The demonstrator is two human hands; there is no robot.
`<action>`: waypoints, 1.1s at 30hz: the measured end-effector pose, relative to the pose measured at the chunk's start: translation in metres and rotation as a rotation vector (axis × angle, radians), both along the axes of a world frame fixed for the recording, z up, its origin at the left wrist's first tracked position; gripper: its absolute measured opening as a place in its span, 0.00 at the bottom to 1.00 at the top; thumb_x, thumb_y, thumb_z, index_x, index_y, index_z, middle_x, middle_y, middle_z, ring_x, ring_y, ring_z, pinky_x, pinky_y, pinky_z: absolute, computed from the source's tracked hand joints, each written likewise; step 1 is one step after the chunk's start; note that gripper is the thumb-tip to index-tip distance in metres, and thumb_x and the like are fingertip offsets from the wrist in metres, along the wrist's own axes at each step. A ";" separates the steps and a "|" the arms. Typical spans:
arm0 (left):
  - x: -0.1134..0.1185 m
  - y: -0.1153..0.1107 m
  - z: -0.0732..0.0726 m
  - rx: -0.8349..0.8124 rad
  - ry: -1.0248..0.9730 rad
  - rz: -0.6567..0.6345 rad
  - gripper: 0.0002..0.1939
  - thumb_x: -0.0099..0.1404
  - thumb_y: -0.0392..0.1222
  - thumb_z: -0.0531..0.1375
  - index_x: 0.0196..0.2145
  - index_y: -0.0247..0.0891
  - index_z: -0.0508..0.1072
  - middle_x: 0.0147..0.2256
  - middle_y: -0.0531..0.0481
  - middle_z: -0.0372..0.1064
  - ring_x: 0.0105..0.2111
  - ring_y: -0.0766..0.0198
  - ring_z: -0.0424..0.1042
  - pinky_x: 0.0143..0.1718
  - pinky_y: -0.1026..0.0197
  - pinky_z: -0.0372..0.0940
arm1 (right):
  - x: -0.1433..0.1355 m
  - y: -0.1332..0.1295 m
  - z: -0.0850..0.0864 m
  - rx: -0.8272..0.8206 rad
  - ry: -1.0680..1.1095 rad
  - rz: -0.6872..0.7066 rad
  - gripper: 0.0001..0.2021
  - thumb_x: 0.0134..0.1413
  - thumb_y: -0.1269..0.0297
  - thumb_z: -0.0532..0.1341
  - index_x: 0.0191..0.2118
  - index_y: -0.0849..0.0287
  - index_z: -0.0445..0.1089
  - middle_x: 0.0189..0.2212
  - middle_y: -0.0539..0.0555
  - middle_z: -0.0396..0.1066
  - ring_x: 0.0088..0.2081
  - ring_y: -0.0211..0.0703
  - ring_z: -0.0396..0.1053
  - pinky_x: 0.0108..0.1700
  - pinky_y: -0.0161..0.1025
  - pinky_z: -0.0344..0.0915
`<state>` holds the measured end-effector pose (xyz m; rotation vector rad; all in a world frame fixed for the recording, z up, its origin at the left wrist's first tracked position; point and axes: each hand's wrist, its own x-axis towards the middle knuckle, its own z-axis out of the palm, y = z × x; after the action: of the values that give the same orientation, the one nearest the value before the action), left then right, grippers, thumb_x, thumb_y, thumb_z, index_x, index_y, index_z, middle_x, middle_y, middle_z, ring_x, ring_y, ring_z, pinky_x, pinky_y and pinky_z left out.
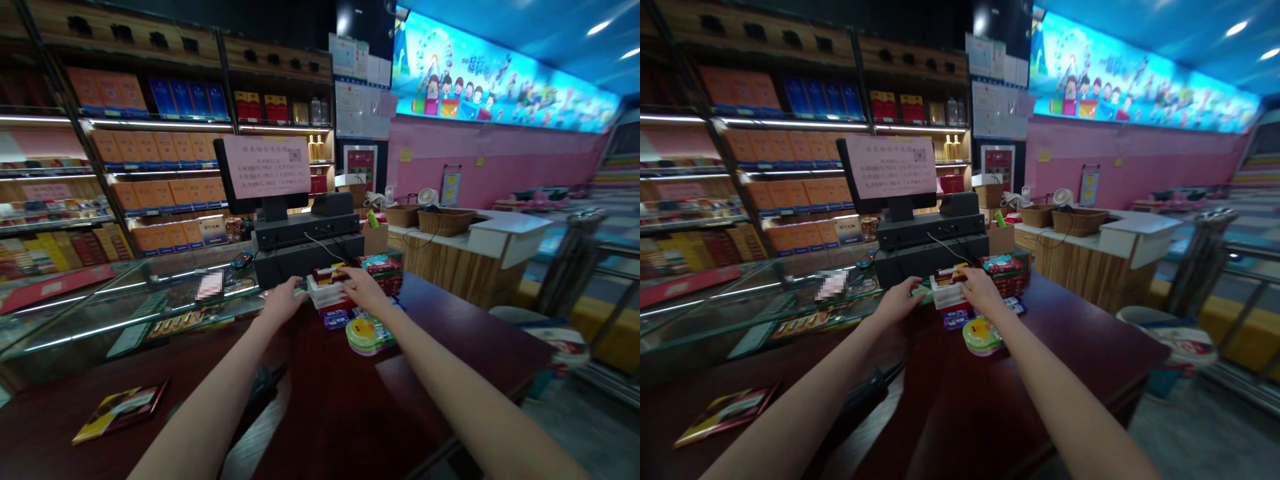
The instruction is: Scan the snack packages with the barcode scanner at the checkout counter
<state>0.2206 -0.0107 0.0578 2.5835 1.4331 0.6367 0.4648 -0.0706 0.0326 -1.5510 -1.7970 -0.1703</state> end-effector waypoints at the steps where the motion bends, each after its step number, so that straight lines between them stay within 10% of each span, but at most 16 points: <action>1: 0.006 0.003 -0.001 -0.006 -0.016 -0.008 0.24 0.67 0.49 0.58 0.59 0.40 0.66 0.53 0.43 0.74 0.52 0.53 0.74 0.51 0.56 0.66 | 0.004 0.003 -0.001 0.022 0.030 -0.010 0.24 0.54 0.72 0.59 0.59 0.60 0.68 0.55 0.61 0.71 0.58 0.51 0.65 0.63 0.51 0.59; 17: 0.067 0.042 -0.018 -0.078 -0.195 -0.056 0.40 0.62 0.53 0.64 0.66 0.40 0.54 0.59 0.34 0.67 0.61 0.45 0.64 0.57 0.47 0.61 | 0.019 0.033 -0.004 -0.082 0.220 -0.010 0.38 0.54 0.68 0.61 0.70 0.58 0.51 0.62 0.63 0.65 0.62 0.52 0.64 0.64 0.52 0.59; 33: 0.047 0.033 -0.021 -0.128 -0.424 -0.142 0.39 0.57 0.36 0.68 0.63 0.43 0.58 0.56 0.42 0.70 0.56 0.54 0.71 0.59 0.50 0.62 | 0.012 0.016 -0.003 -0.082 0.263 0.004 0.35 0.56 0.70 0.61 0.69 0.54 0.54 0.60 0.59 0.68 0.59 0.50 0.68 0.62 0.50 0.61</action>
<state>0.2673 0.0226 0.0365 2.2486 1.1056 0.9642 0.4770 -0.0550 0.0292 -1.5470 -1.6168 0.1068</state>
